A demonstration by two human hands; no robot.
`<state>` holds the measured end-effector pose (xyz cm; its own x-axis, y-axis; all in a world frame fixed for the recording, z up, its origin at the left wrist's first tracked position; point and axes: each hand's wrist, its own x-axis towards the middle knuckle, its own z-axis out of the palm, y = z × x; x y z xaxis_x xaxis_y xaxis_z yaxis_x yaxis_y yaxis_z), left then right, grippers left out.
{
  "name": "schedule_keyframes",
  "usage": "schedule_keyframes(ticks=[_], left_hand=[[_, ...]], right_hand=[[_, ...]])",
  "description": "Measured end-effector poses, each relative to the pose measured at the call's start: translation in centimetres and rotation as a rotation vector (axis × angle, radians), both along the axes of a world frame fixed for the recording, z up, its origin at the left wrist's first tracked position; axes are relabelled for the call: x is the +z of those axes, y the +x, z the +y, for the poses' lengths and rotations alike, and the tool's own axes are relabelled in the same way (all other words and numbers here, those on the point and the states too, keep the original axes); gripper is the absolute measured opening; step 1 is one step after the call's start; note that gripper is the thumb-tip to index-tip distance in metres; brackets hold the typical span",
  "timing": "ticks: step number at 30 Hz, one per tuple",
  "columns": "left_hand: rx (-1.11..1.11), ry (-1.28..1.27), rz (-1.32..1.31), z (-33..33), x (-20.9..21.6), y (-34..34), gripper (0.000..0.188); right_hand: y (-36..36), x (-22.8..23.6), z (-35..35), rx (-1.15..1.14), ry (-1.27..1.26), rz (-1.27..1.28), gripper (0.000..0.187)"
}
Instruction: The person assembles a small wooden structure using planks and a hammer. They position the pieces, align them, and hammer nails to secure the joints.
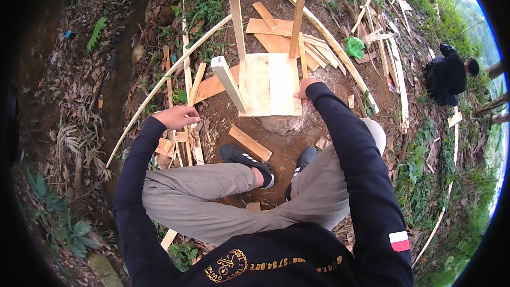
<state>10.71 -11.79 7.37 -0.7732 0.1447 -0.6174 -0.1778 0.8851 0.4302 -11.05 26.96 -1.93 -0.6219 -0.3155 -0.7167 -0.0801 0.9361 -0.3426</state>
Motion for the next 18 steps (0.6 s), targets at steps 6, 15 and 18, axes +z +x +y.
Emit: schedule_keyframes(ticks=[6,15,18], left_hand=[[-0.009,0.047,0.081,1.1,2.1,-1.2,0.035],[-0.215,-0.143,0.463,4.8,-20.9,1.5,0.032],[-0.077,-0.043,0.483,7.3,-24.8,1.3,0.044]], right_hand=[[-0.9,0.3,-0.9,0.39,0.202,0.258,0.061],[-2.0,0.7,-3.0,0.575,0.323,0.345,0.068],[-2.3,-0.3,-1.9,0.507,0.317,0.343,0.067]])
